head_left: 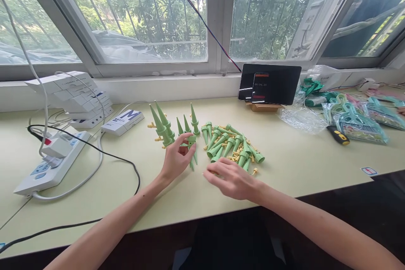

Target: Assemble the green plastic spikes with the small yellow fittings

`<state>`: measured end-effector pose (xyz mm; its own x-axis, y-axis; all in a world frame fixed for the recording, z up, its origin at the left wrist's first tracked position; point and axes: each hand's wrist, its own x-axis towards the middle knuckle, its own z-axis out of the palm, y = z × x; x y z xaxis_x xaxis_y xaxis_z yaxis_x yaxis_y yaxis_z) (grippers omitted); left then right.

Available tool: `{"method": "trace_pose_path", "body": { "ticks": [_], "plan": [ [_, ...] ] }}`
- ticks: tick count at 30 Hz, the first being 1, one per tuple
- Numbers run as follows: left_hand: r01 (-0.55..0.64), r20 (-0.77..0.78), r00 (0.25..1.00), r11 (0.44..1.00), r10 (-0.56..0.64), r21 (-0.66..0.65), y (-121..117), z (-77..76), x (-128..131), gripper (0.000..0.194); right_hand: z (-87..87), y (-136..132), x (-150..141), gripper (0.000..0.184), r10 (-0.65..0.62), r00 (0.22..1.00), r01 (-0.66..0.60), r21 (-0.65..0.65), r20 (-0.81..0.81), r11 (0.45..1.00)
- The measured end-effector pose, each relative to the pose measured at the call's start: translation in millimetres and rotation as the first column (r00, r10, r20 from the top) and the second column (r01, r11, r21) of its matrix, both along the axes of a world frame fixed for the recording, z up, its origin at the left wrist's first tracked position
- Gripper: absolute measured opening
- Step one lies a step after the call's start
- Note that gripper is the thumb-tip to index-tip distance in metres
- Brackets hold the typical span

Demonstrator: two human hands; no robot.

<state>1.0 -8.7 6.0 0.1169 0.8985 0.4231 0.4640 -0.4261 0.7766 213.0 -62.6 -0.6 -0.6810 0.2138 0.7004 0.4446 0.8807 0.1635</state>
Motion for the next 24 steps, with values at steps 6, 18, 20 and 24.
{"method": "trace_pose_path", "body": {
  "ticks": [6, 18, 20, 24],
  "plan": [
    [0.011, 0.005, 1.0, 1.0, -0.011, -0.002, -2.0, -0.1, 1.1, 0.026, -8.2, -4.2, 54.6, 0.033, -0.045, 0.993, 0.032, -0.119, -0.11, 0.992],
    [0.02, 0.0, 1.0, 1.0, -0.02, 0.001, -0.5, -2.3, 0.9, 0.028, -20.4, 9.5, 42.9, 0.028, 0.008, 0.999, -0.018, -0.224, -0.048, 0.975],
    [0.013, -0.001, 1.0, 1.0, -0.013, 0.01, -0.4, -1.4, 1.2, 0.027, -21.1, 14.0, 33.7, 0.026, 0.007, 0.999, -0.014, -0.194, -0.038, 0.981],
    [0.002, -0.003, 1.0, 1.0, -0.002, 0.022, -1.0, 0.8, 1.9, 0.026, -21.0, 23.6, 19.0, 0.026, 0.015, 1.0, -0.019, -0.163, -0.028, 0.986]
  ]
}}
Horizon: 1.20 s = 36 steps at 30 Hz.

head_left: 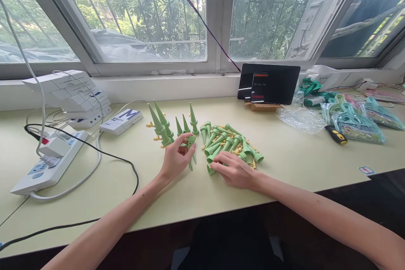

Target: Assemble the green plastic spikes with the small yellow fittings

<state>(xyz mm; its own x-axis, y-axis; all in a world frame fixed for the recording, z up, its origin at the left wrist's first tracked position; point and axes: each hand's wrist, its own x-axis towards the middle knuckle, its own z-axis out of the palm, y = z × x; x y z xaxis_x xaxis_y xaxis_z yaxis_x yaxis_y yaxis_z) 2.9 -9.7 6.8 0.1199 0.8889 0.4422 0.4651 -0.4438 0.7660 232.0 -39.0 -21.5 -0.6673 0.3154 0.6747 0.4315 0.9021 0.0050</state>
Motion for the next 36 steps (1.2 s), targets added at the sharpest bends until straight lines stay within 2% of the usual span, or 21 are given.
{"method": "trace_pose_path", "body": {
  "ticks": [9, 19, 27, 31, 36],
  "plan": [
    [-0.015, 0.011, 1.0, 1.0, 0.015, 0.017, -0.9, 1.0, 1.3, 0.025, 1.6, 18.2, -22.5, 0.024, -0.04, 0.999, 0.041, 0.027, -0.033, 0.999],
    [-0.026, 0.032, 0.999, 0.999, 0.025, 0.029, 0.4, -1.8, 0.8, 0.025, -3.8, 35.9, -39.7, 0.024, -0.132, 0.991, 0.132, 0.01, 0.023, 0.991],
    [-0.046, 0.097, 0.994, 0.997, 0.04, 0.065, 0.0, -3.2, 0.6, 0.023, -4.0, 47.0, -50.5, 0.022, -0.235, 0.972, 0.234, 0.034, 0.006, 0.972],
    [-0.028, 0.111, 0.994, 0.995, 0.017, 0.099, -2.9, -1.1, 1.0, 0.019, 3.4, 45.4, -49.5, 0.02, -0.245, 0.969, 0.244, -0.029, -0.041, 0.969],
    [0.091, 0.056, 0.994, 0.988, -0.099, 0.125, -4.4, -3.5, 1.0, 0.019, 19.9, 33.5, -35.2, 0.013, -0.209, 0.949, 0.177, -0.147, -0.237, 0.973]
  ]
}}
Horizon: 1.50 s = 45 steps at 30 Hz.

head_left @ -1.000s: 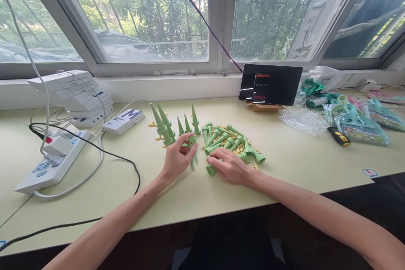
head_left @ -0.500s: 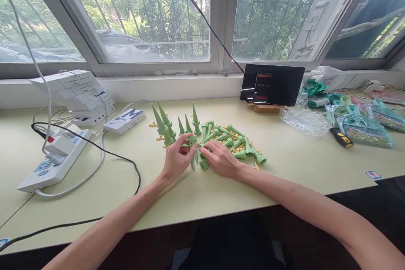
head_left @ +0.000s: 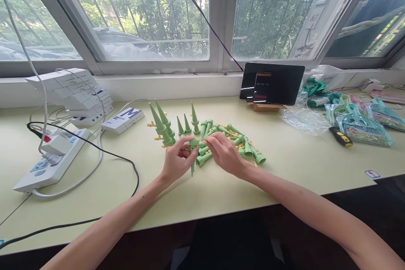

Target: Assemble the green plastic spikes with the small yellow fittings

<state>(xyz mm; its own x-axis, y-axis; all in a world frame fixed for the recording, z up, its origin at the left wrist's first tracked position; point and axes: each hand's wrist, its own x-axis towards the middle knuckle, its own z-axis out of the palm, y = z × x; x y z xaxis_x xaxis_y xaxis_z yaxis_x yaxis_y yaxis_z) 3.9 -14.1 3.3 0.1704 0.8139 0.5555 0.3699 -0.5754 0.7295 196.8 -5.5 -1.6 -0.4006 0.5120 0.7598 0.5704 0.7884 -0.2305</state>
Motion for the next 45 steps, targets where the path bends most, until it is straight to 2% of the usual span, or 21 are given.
{"method": "trace_pose_path", "body": {
  "ticks": [4, 7, 10, 15, 17, 21, 26, 37, 41, 45],
  "plan": [
    [0.158, -0.088, 0.984, 0.987, -0.155, 0.029, -2.7, -3.9, 0.1, 0.02, 2.3, -23.7, 13.2, 0.011, -0.013, 0.98, -0.007, -0.102, -0.2, 0.995],
    [0.229, -0.183, 0.958, 0.973, -0.219, 0.034, -7.2, -6.2, 1.6, 0.019, -1.9, -50.2, 25.9, 0.012, -0.019, 0.975, -0.028, -0.212, -0.219, 0.977],
    [0.248, -0.296, 0.928, 0.968, -0.225, 0.041, -10.8, -8.8, 3.6, 0.017, -6.6, -75.6, 45.7, 0.015, -0.088, 0.971, 0.011, -0.328, -0.22, 0.945],
    [0.197, -0.39, 0.905, 0.98, -0.168, 0.035, -8.7, -13.1, 4.0, 0.019, -14.8, -98.5, 86.0, 0.018, -0.322, 0.925, 0.216, -0.417, -0.203, 0.883],
    [0.183, -0.394, 0.906, 0.983, -0.157, 0.028, -6.4, -13.5, 3.5, 0.02, -18.7, -100.3, 97.1, 0.019, -0.37, 0.906, 0.245, -0.457, -0.206, 0.855],
    [0.18, -0.395, 0.907, 0.983, -0.149, 0.043, -3.8, -11.6, 3.0, 0.018, -23.8, -95.5, 104.6, 0.023, -0.311, 0.937, 0.184, -0.537, -0.157, 0.824],
    [0.204, -0.404, 0.9, 0.977, -0.163, 0.06, -3.8, -9.5, 2.5, 0.019, -21.5, -84.5, 98.1, 0.022, -0.249, 0.956, 0.13, -0.54, -0.153, 0.831],
    [0.224, -0.385, 0.901, 0.974, -0.199, 0.022, -5.4, -8.2, 3.3, 0.019, -19.6, -76.1, 79.3, 0.023, -0.26, 0.948, 0.122, -0.549, -0.182, 0.827],
    [0.216, -0.294, 0.929, 0.975, -0.223, -0.057, -6.9, -4.3, 5.6, 0.019, -8.0, -75.7, 73.9, 0.022, -0.236, 0.948, 0.103, -0.497, -0.212, 0.862],
    [0.226, -0.127, 0.956, 0.943, -0.262, -0.244, -6.4, -2.6, 5.7, 0.023, 16.3, -63.3, 58.2, 0.023, -0.165, 0.96, 0.056, -0.423, -0.226, 0.904]
  ]
}}
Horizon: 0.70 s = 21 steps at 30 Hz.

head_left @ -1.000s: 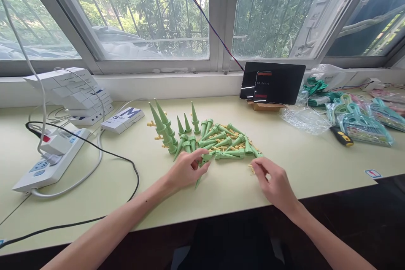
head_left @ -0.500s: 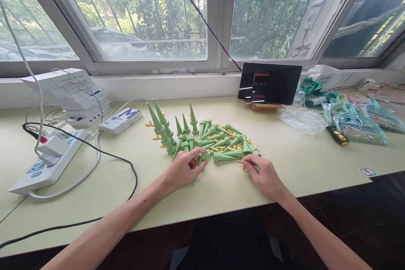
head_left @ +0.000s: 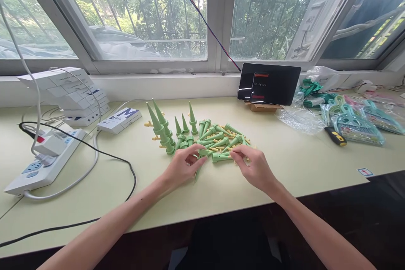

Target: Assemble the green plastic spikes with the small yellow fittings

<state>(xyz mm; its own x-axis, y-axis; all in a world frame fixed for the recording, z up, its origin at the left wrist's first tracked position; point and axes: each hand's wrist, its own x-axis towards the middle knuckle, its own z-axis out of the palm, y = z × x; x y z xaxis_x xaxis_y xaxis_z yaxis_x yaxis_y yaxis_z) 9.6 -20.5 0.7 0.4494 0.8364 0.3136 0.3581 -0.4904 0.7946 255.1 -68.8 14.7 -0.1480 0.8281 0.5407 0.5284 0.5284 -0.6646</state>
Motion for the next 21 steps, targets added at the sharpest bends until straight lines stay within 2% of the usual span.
{"method": "trace_pose_path", "body": {
  "ticks": [4, 7, 10, 14, 21],
  "plan": [
    [0.017, 0.147, 0.989, 0.986, 0.008, -0.165, 3.5, 1.0, -1.4, 0.028, 22.5, 26.4, -23.3, 0.027, 0.084, 0.996, -0.085, 0.068, 0.017, 0.994],
    [0.023, 0.227, 0.973, 0.974, 0.03, -0.227, 6.4, 3.8, -2.5, 0.03, 28.0, 47.2, -38.3, 0.028, 0.146, 0.989, -0.144, 0.106, -0.011, 0.984],
    [0.021, 0.28, 0.958, 0.964, 0.056, -0.265, 7.8, 8.5, -3.3, 0.033, 21.5, 60.2, -46.9, 0.028, 0.131, 0.987, -0.118, 0.133, -0.092, 0.984],
    [0.024, 0.328, 0.941, 0.949, 0.086, -0.316, 8.4, 13.6, -3.3, 0.037, 5.2, 62.7, -49.2, 0.027, 0.104, 0.973, -0.09, 0.073, -0.209, 0.993],
    [0.016, 0.365, 0.923, 0.938, 0.12, -0.347, 14.9, 9.9, -5.9, 0.039, -4.3, 53.8, -50.5, 0.02, 0.169, 0.962, -0.162, 0.052, -0.214, 0.985]
  ]
}}
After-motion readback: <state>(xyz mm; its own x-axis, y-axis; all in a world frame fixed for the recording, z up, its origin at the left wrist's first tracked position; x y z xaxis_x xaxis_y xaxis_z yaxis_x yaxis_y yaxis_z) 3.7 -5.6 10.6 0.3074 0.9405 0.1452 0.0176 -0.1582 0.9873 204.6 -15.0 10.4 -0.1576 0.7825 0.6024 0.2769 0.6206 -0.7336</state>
